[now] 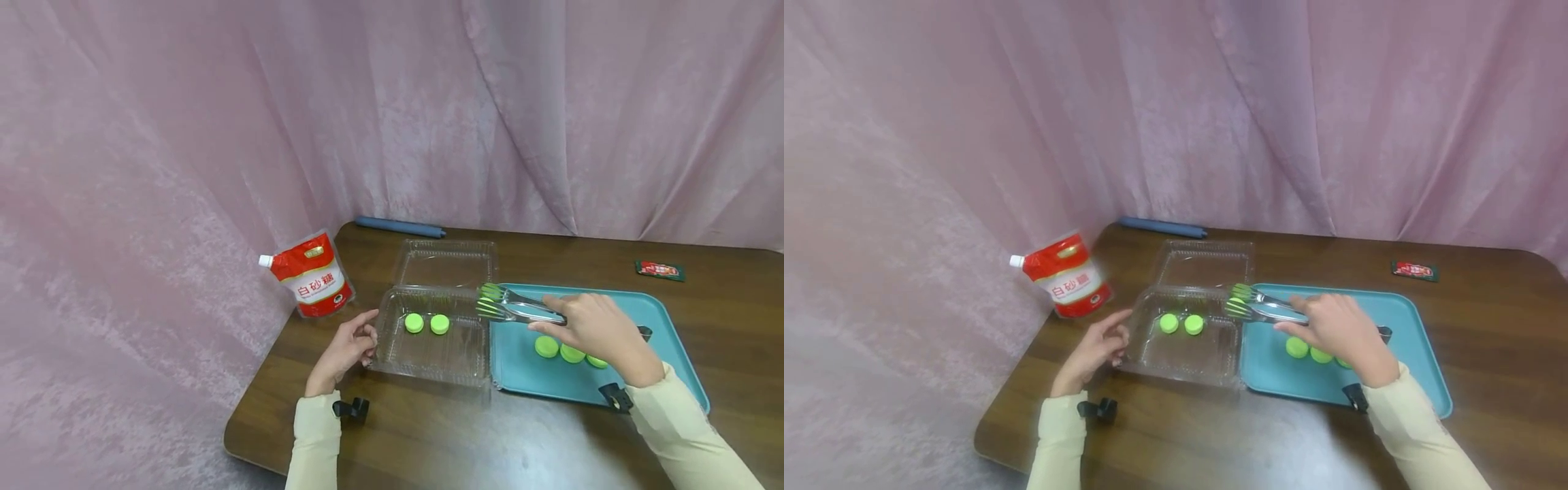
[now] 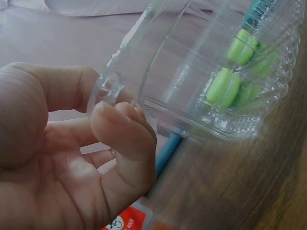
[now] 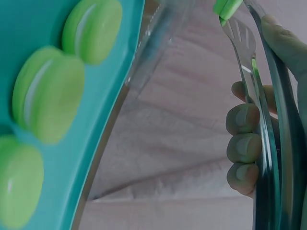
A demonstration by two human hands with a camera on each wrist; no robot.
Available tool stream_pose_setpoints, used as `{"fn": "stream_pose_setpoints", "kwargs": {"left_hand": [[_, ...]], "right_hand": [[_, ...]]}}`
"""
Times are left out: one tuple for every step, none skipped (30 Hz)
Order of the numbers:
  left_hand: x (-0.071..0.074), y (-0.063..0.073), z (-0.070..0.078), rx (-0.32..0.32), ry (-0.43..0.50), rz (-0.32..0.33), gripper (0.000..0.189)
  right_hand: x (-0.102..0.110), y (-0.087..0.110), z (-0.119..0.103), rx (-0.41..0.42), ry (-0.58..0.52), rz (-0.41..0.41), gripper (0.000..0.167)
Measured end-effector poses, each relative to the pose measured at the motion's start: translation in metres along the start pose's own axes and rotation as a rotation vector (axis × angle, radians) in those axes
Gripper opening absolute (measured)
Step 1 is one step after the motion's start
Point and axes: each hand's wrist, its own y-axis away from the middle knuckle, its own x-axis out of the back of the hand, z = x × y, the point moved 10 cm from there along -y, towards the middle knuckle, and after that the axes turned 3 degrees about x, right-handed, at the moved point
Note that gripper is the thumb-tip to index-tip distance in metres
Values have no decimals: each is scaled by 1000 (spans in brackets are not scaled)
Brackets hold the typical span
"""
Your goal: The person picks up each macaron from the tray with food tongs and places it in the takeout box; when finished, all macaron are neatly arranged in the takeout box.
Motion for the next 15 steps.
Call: {"fn": "stream_pose_setpoints", "kwargs": {"left_hand": [[0,0,0,1,4,0,60],[0,0,-1,3,5,1,60],[0,0,-1,3,1,1,61],[0,1,0,3,-2,0,61],[0,1,0,3,-8,0,61],[0,1,0,3,-12,1,61],[1,0,0,4,-16,4,61],[1,0,0,3,-22,6,61],[1,0,0,-1,-28,4,61],[0,0,1,-1,-28,3,61],[0,0,1,-2,-26,2,61],[0,0,1,-3,-24,1,61],[0,0,2,-2,-22,2,62],[0,1,2,-4,-18,2,62],[0,1,3,-5,-14,2,62]], "right_hand": [[-3,-1,-2,5,-3,-8,62],[-5,-2,-5,12,-9,-14,60],[-7,-4,-7,19,-9,-19,59],[-9,-5,-9,28,-9,-24,57],[-11,-7,-11,36,-11,-30,55],[-12,-9,-13,46,-12,-35,53],[-13,-11,-15,54,-15,-39,51],[-14,-13,-17,62,-17,-45,50],[-15,-15,-18,69,-18,-53,48],[-15,-17,-20,78,-20,-60,47],[-16,-19,-22,86,-24,-69,45],[-17,-21,-23,94,-26,-79,44],[-17,-23,-25,102,-26,-88,42],[-18,-26,-26,109,-27,-97,41],[-18,-28,-27,116,-23,-109,41]]}}
